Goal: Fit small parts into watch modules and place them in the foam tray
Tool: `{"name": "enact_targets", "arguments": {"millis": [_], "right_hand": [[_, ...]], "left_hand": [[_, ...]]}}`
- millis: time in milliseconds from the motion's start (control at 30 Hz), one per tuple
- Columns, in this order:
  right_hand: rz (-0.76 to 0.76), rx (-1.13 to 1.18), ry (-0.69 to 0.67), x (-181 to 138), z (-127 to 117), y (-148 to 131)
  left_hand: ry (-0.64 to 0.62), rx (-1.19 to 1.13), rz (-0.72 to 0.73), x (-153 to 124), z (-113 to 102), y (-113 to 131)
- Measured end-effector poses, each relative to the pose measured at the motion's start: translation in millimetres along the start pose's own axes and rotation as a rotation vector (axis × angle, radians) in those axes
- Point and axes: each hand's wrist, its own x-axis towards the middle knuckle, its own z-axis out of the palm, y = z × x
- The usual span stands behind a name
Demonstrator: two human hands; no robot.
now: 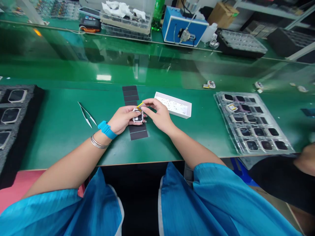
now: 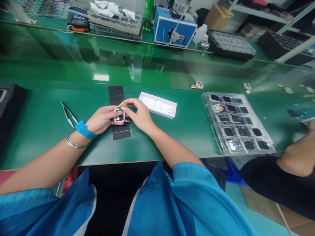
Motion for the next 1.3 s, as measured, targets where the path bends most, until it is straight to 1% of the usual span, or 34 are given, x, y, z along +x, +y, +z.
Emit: {"name": "enact_targets", "arguments": {"millis": [100,233,367,533,600,667,733,800,900,1000,1133,1200,1300], "right_hand": [[0.006,-0.005,0.025,-0.5,0.4,-1.3],[-0.056,-0.091,0.082,-3.6,0.5,-7.6],[-0.116,-0.183,0.079,-6.0,2.0,-11.3],[-0.235,-0.336,0.063,-7.6,5.1,-8.6],[-0.282,-0.375,0.069,-8.0,5.3,-7.1],[-0.325,-0.417,0.069,-8.2,4.5,-6.6],[-0.354,-0.471,0.050,-7.9,3.1,-6.8],[-0.355,-0.529,-0.002,-7.0,1.6,-6.7],[-0.338,-0.563,-0.078,-5.5,0.2,-5.2],[-0.322,-0.506,-0.092,-4.6,-0.3,-4.3],[-0.253,-0.296,-0.054,-4.9,0.2,-3.3],[-0.145,-0.124,-0.085,-4.7,1.1,-0.8],[0.071,0.144,-0.211,-3.4,2.9,4.2]], "left_hand": [[-0.048,-0.065,-0.021,0.0,-0.1,0.5],[-0.096,-0.083,-0.024,0.7,-0.2,-0.2],[-0.037,-0.046,-0.015,2.2,0.1,-3.0],[0.003,-0.051,-0.048,3.1,-0.1,-4.2],[0.014,-0.086,-0.053,3.7,-0.7,-3.8],[0.006,-0.172,-0.068,4.7,-2.1,-2.8],[-0.028,-0.284,-0.092,6.0,-4.3,-1.3],[-0.052,-0.364,-0.104,7.2,-6.6,0.0],[-0.044,-0.376,-0.079,8.0,-9.0,0.2],[-0.085,-0.311,-0.036,7.3,-10.0,-0.8],[-0.112,-0.248,0.041,5.9,-10.7,-1.9],[-0.099,-0.216,0.068,6.1,-11.2,-3.0],[-0.109,-0.164,0.084,7.4,-11.5,-5.7]]}}
